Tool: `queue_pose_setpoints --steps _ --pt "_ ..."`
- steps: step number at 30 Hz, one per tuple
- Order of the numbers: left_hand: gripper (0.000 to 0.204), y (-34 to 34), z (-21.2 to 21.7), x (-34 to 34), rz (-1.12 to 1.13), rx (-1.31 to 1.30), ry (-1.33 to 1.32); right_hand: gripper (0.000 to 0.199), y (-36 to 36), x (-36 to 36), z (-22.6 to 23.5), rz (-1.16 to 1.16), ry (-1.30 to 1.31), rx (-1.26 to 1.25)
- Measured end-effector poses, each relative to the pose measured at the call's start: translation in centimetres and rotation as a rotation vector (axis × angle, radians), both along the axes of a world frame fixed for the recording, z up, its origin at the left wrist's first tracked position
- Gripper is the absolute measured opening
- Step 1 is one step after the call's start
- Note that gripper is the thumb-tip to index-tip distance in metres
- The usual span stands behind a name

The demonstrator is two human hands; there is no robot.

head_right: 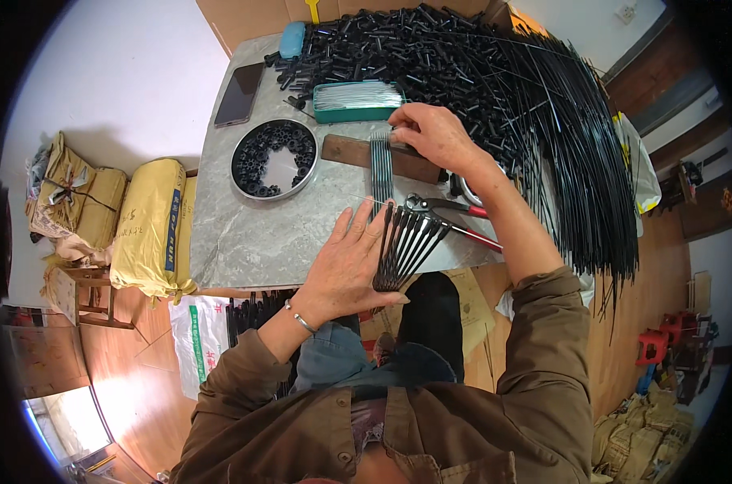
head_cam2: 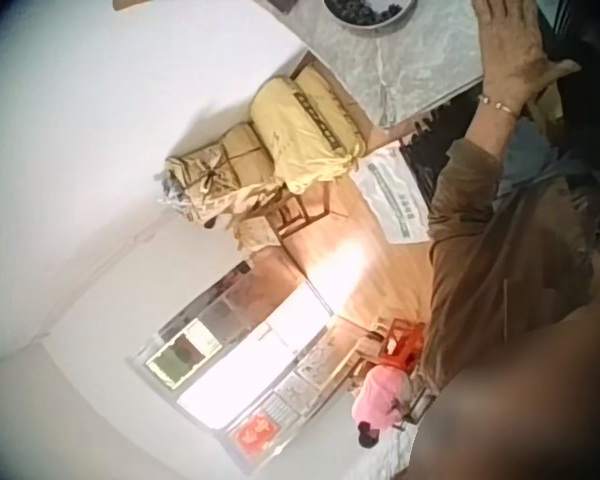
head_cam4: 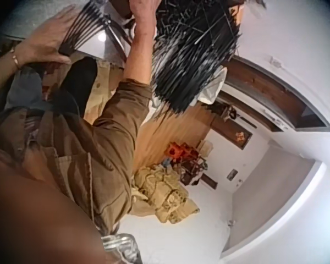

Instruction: The recorder is assembling black rods into a bracket holder and using pliers to secure and trim them.

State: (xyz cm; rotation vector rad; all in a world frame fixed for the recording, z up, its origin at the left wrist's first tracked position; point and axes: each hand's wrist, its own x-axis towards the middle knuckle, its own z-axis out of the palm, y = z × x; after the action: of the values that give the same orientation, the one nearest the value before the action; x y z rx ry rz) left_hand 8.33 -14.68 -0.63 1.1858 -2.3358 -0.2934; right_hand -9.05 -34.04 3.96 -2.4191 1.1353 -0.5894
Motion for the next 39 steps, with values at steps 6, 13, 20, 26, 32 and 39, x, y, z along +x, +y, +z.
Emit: queue_pose_setpoints --steps 6,13,20,26,32,39 --pt "0.098 0.2 0.2 0.2 0.012 -0.003 -0.017 0.016 -0.3 0.0 -0.2 0.057 0.158 -0.103" --pt "0.104 0.7 0.3 0.3 -0.028 0.028 -0.049 0.018 -4.3 4.2 0.9 -0.084 0.022 -0.258" --pt "0.098 1.2 0.5 0.0 -0.052 0.049 -0.076 0.015 -6.7 8.2 -0.3 -0.044 0.319 -0.325" --pt "0.098 1.2 0.6 0.2 -0.058 0.069 -0.097 0.012 -6.3 6.7 0.8 -0.081 0.259 -0.288" --pt "0.098 1.2 0.6 0.2 -0.053 0.078 -0.101 0.014 -2.0 2.5 2.4 -0.069 0.085 -0.220" --pt "0.099 1.3 0.9 0.1 -0.054 0.090 -0.097 0.016 2.1 -2.9 0.9 -0.041 0.208 0.021"
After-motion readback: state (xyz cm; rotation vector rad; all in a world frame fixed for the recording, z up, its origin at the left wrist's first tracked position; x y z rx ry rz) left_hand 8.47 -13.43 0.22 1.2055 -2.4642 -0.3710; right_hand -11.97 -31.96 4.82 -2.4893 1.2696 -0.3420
